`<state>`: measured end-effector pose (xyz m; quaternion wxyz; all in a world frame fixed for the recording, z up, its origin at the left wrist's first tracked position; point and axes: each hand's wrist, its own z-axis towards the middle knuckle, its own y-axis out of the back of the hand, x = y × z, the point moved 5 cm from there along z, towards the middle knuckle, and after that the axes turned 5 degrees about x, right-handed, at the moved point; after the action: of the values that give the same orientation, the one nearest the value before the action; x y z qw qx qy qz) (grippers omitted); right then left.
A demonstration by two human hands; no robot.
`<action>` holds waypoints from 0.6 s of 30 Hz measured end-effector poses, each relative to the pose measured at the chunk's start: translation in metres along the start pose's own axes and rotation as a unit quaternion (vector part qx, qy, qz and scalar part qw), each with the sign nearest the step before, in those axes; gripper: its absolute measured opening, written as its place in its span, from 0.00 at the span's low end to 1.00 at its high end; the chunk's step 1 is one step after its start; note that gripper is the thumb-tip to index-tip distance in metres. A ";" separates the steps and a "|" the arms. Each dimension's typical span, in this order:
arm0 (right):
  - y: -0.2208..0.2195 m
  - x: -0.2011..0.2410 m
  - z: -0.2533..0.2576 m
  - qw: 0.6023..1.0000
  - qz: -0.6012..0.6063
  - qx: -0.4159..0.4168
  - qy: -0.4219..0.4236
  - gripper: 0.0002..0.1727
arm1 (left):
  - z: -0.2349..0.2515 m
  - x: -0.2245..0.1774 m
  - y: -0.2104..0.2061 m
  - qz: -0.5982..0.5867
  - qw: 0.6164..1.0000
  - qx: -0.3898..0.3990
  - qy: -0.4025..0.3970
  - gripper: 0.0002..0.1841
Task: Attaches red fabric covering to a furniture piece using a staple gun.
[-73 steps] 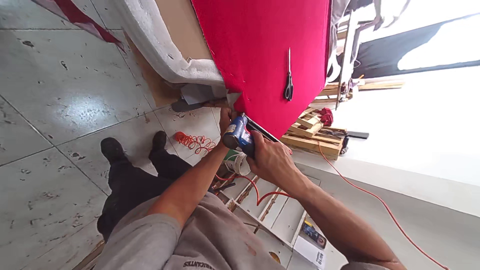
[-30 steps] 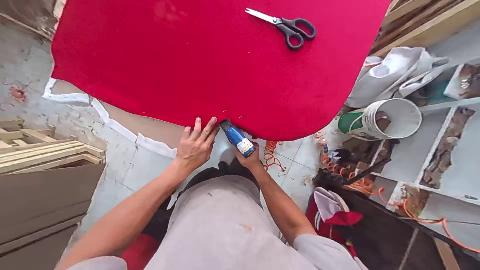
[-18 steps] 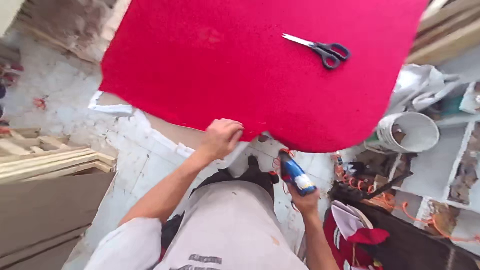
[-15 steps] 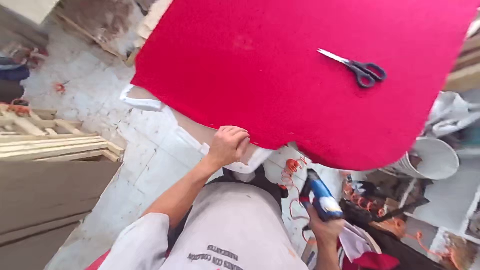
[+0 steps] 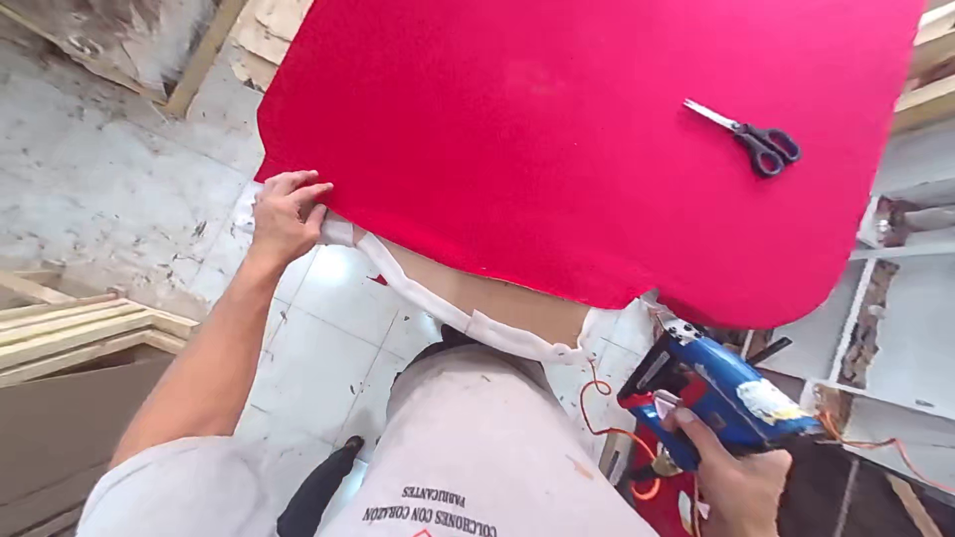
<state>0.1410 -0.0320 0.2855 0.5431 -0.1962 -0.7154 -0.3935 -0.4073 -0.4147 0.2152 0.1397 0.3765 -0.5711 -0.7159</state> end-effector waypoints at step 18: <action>-0.244 0.147 -0.002 0.981 -0.103 0.099 -0.129 0.16 | 0.033 0.043 0.013 -0.030 0.937 0.043 -0.345 0.10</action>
<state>-0.0793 -0.2051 0.3376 0.4193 -0.1162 -0.8314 -0.3455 -0.4620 -0.4221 0.2130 -0.1042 0.1287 -0.6028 -0.7805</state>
